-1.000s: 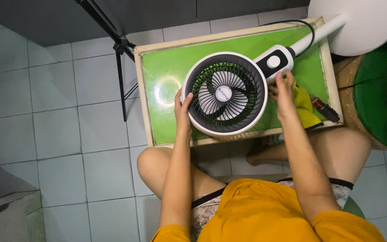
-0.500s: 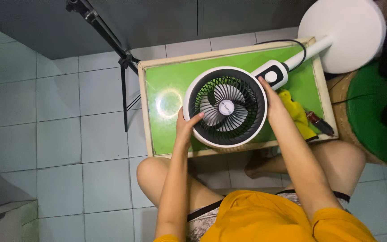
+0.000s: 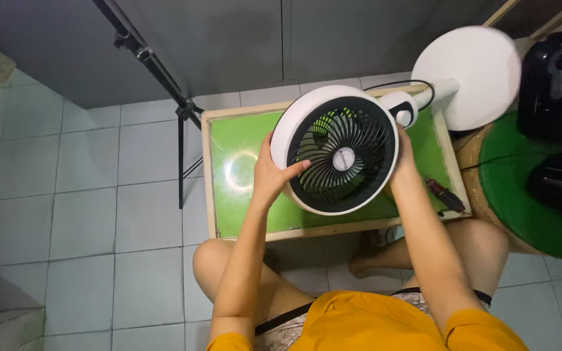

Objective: The person assembles a small electric fan by attaching the fan blade to the motor, placing the front grille, and securing it with a screwdriver. They wipe the fan with a yellow cloth during the process.

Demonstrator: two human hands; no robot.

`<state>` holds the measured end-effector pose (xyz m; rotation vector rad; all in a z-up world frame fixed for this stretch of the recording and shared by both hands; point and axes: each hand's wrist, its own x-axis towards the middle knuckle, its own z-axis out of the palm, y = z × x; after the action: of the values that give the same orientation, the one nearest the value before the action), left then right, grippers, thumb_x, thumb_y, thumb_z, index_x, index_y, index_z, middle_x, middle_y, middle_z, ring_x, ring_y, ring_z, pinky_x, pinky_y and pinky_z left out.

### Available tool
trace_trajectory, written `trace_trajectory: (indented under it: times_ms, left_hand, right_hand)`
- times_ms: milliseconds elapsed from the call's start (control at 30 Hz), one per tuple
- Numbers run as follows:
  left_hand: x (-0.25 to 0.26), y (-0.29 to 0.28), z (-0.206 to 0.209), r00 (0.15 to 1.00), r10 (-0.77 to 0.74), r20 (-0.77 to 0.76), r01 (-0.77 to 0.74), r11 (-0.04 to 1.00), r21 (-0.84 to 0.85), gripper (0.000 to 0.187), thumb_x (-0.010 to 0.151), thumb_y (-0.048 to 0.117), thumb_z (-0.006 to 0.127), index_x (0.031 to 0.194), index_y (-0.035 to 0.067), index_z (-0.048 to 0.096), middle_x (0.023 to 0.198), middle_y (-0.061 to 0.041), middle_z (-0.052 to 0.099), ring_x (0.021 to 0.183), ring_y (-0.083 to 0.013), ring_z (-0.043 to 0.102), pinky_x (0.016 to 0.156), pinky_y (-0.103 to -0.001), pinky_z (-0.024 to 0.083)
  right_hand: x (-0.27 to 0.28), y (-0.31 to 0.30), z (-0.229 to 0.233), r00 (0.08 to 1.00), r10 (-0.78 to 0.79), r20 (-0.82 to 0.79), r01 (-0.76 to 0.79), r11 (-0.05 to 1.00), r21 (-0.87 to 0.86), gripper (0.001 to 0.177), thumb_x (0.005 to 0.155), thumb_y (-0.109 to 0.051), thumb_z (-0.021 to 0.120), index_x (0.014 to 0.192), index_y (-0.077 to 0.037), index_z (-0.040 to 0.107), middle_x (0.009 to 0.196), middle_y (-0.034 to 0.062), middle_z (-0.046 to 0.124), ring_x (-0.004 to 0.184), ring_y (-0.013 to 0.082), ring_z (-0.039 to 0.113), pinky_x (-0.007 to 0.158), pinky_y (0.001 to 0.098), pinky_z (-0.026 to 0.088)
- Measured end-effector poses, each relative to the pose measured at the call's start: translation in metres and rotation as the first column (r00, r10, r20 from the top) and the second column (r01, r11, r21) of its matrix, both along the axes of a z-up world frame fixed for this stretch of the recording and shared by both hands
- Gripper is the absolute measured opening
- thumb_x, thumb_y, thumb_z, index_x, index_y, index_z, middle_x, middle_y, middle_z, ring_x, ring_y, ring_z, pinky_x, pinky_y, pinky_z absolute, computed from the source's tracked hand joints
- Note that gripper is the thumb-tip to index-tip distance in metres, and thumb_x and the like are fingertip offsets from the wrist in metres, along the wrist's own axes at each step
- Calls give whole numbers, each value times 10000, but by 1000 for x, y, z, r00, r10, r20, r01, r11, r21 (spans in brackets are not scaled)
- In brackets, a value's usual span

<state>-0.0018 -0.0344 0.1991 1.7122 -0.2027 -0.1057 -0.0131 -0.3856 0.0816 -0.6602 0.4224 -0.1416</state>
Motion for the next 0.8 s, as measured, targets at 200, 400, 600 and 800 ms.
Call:
trace_trajectory:
  times_ms: [200,400,600,800]
  left_hand:
    - [-6,3,4,992,-42,118,22,987,161,1085,564,345,944,1476,11,458,1373,-211,629,1263,-329,634,1064,-408,497]
    - [-6,11,-3,984,-79,162,47,980,191,1131,537,310,960,1496,29,430,1416,-208,587,1310,-338,594,1096,-413,477]
    - [-2,13,8,865,-197,462,93,967,238,1155,585,279,971,1548,36,381,1523,-215,482,1415,-391,484,1184,-459,419]
    - [-10,26,10,656,-327,680,83,927,366,1101,591,233,924,1521,80,355,1568,-243,385,1400,-461,425,1173,-563,378]
  right_hand:
    - [7,9,9,987,-49,-153,46,999,-20,745,887,-650,622,1356,-72,615,1305,158,689,1155,315,679,996,455,552]
    - [22,-10,17,995,-68,-67,67,997,-25,700,859,-608,645,1327,-89,606,1297,142,680,1193,337,663,1036,497,544]
    - [33,-22,16,997,-78,16,79,993,-92,639,931,-496,644,1408,-79,565,1374,121,656,1270,309,641,1129,487,502]
    - [32,-23,52,995,-29,100,38,995,-93,683,946,-543,582,1453,-91,513,1457,126,579,1359,325,564,1164,527,431]
